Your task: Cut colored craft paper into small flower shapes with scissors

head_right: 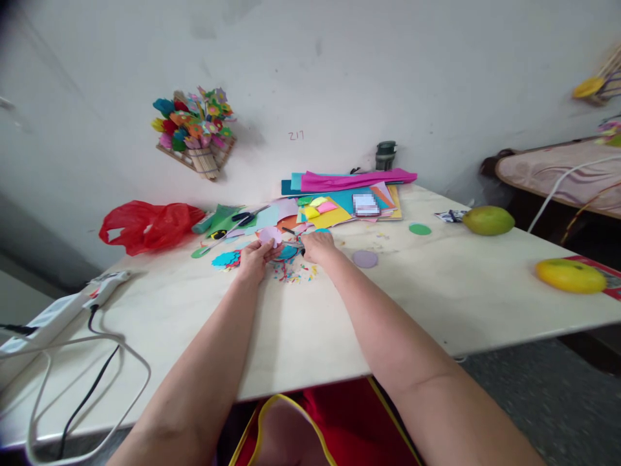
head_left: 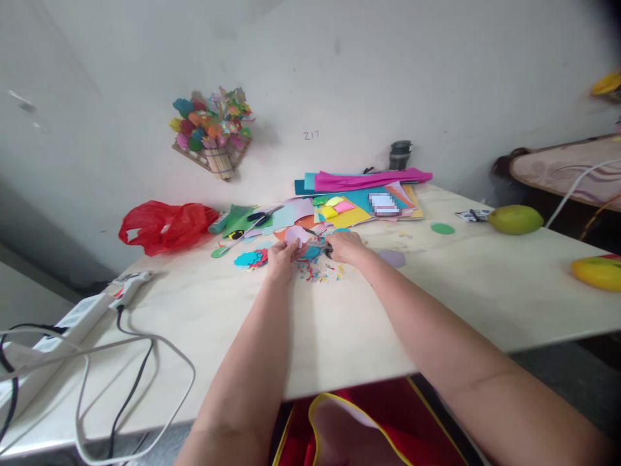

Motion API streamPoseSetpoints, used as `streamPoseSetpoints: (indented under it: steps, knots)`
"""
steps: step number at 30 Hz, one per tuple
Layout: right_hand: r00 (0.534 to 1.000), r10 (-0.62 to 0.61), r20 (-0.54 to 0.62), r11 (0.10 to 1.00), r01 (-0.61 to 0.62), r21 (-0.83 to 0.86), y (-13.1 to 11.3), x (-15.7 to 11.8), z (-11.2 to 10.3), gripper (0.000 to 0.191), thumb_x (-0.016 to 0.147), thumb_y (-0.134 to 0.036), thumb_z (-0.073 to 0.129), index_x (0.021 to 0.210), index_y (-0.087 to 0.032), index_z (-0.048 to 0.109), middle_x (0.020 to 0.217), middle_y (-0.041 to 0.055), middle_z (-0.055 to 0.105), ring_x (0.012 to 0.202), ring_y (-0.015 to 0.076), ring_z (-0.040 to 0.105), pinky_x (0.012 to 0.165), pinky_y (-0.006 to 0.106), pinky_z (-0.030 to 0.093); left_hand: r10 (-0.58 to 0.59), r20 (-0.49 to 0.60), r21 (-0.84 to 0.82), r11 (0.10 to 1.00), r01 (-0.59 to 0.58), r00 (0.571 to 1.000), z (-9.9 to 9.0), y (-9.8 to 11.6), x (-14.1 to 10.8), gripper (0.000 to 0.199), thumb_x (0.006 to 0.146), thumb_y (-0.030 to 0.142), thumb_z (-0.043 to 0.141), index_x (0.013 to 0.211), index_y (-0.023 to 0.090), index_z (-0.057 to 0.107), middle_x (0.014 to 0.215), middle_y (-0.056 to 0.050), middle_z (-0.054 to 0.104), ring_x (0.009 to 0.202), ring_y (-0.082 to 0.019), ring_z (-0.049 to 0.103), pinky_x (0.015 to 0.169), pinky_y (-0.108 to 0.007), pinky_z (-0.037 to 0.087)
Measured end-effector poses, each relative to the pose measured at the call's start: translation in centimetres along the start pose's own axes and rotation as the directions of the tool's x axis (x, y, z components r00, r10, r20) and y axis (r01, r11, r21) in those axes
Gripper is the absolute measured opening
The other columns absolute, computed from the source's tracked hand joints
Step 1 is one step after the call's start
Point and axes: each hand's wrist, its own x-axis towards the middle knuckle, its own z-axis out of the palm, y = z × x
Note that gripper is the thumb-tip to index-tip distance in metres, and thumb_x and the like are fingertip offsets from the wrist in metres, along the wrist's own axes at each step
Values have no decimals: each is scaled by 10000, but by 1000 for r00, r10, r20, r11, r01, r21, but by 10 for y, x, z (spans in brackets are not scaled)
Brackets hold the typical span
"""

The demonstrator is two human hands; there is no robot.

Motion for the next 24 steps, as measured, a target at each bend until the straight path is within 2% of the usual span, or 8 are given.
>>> streamPoseSetpoints:
  steps: [6,8,10,12,15,17,19,24]
  knots:
    - [994,93,-57,993,-88,79,7,2,-2,355,803,-271,589,1148,-226,663,1158,113,683,1093,261,619,856,341,464,6,-7,-50,999,-7,1000,-2,2,1,282,596,270,820,773,109,671,749,-84,724,725,-216,714,742,-330,561]
    - [987,139,-79,976,-123,178,10,6,1,336,787,-354,620,1092,-232,695,1110,105,701,1047,272,637,805,334,482,0,-29,-70,998,-2,1000,-3,2,1,266,608,245,815,782,107,668,755,-89,724,732,-219,714,761,-345,564]
    - [986,131,-103,939,-91,331,12,11,7,290,763,-376,650,1010,-244,724,1041,76,719,974,261,661,732,307,492,2,-33,-87,996,-5,999,-3,2,1,252,624,227,804,795,100,669,758,-95,724,731,-219,715,775,-353,567]
    - [990,105,-90,833,-38,552,13,16,15,246,754,-328,666,968,-220,722,901,57,728,793,213,684,585,253,472,9,-37,-107,994,-13,999,-3,2,2,230,635,214,797,781,97,663,732,-93,717,727,-221,714,787,-360,569]
    - [998,60,30,500,-56,864,11,21,26,256,778,-200,633,1031,-182,659,726,21,697,521,125,619,393,190,351,11,-50,-134,991,-17,999,-2,2,2,197,644,192,791,743,104,645,673,-76,697,723,-221,714,820,-377,568]
    - [999,-6,48,340,-43,940,9,21,32,229,799,-214,634,1022,-165,624,675,5,676,432,87,555,346,173,298,4,-63,-149,989,-13,998,0,4,1,181,648,172,785,739,109,642,663,-66,693,722,-215,714,839,-384,566]
    - [998,-45,37,281,-23,960,6,19,33,203,816,-289,645,968,-161,606,641,-8,656,394,67,516,328,164,279,-1,-84,-165,986,-13,996,2,5,-1,166,651,156,775,742,111,643,690,-69,701,721,-210,714,846,-388,566]
    - [993,-109,46,270,-15,963,2,10,27,225,835,-383,634,851,-166,581,606,-26,625,394,53,511,338,152,300,-7,-105,-188,982,-13,994,5,8,-4,167,633,140,773,711,132,625,673,-52,698,737,-219,717,819,-371,576]
